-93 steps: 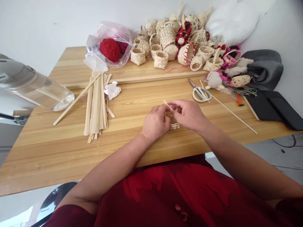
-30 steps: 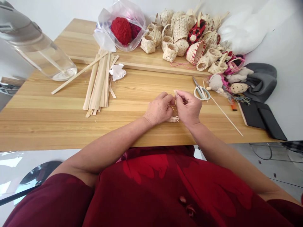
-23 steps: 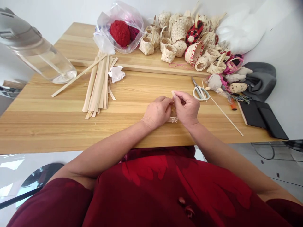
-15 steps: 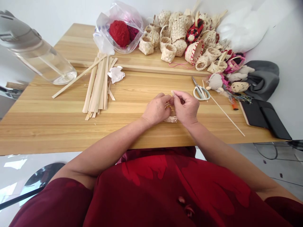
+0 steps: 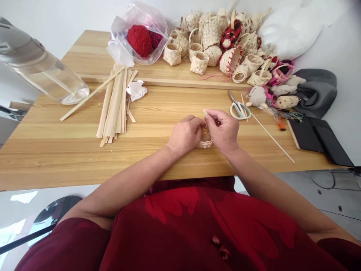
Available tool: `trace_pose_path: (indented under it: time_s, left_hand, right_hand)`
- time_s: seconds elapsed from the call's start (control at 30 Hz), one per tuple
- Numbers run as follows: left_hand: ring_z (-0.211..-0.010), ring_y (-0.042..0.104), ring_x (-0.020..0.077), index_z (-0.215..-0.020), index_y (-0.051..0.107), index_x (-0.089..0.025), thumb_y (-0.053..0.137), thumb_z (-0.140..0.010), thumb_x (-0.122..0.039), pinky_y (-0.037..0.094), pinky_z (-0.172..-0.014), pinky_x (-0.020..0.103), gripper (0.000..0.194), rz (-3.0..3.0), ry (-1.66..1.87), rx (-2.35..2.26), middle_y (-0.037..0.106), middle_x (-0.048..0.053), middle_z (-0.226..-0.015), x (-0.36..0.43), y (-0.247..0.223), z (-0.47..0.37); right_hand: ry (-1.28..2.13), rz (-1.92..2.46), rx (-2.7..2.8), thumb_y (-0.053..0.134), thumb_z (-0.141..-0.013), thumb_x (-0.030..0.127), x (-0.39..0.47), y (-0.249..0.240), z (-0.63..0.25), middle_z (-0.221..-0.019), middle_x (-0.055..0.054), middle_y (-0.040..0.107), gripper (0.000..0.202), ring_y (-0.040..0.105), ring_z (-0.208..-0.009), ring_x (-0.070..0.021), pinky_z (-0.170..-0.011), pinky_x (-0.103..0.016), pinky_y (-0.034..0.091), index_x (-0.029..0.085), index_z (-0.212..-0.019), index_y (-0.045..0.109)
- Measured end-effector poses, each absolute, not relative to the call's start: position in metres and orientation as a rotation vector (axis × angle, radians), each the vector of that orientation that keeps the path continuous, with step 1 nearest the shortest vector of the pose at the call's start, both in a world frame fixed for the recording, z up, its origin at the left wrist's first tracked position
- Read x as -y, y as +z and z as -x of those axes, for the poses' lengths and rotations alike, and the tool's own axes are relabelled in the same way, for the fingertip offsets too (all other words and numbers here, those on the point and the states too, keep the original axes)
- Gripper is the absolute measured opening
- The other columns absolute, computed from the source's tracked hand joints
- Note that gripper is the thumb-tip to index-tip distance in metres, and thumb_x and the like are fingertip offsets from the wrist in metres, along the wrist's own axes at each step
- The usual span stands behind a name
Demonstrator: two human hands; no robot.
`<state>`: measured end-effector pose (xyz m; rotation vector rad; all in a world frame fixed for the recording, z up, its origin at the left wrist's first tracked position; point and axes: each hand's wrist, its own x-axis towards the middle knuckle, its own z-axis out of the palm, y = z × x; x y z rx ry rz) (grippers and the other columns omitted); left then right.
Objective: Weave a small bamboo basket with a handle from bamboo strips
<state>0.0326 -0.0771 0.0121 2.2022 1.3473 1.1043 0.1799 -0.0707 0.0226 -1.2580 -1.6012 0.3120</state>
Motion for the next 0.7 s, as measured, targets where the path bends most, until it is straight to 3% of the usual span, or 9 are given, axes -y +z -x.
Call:
trace_pose_path:
  time_s: [0.3,0.7]
  left_hand:
    - [-0.081,0.067,0.0198,-0.090,0.072,-0.019,0.058,-0.077,-0.006,0.053,-0.075,0.031,0.023,-2.194,1.016,-1.455,0.072,0.005,-0.090,0.073,0.019,-0.034]
    - [-0.082,0.066,0.0186,-0.087,0.070,-0.019,0.055,-0.078,-0.006,0.052,-0.075,0.030,0.022,-2.136,1.103,-1.574,0.070,0.005,-0.094,0.067,0.015,-0.022]
  right_hand:
    - [0.298,1.278,1.588,0.067,-0.091,0.027,0.067,0.019,-0.180,-0.086,-0.003,0.080,0.014,0.072,-0.074,-0.0158,-0.072,-0.030,0.057,0.021,-0.096,0.078]
    - [0.345,1.369,1.871,0.066,-0.085,0.017,0.049,0.046,-0.174,-0.086,-0.004,0.081,0.019,0.074,-0.073,-0.0175,-0.072,-0.030,0.056,0.019,-0.096,0.080]
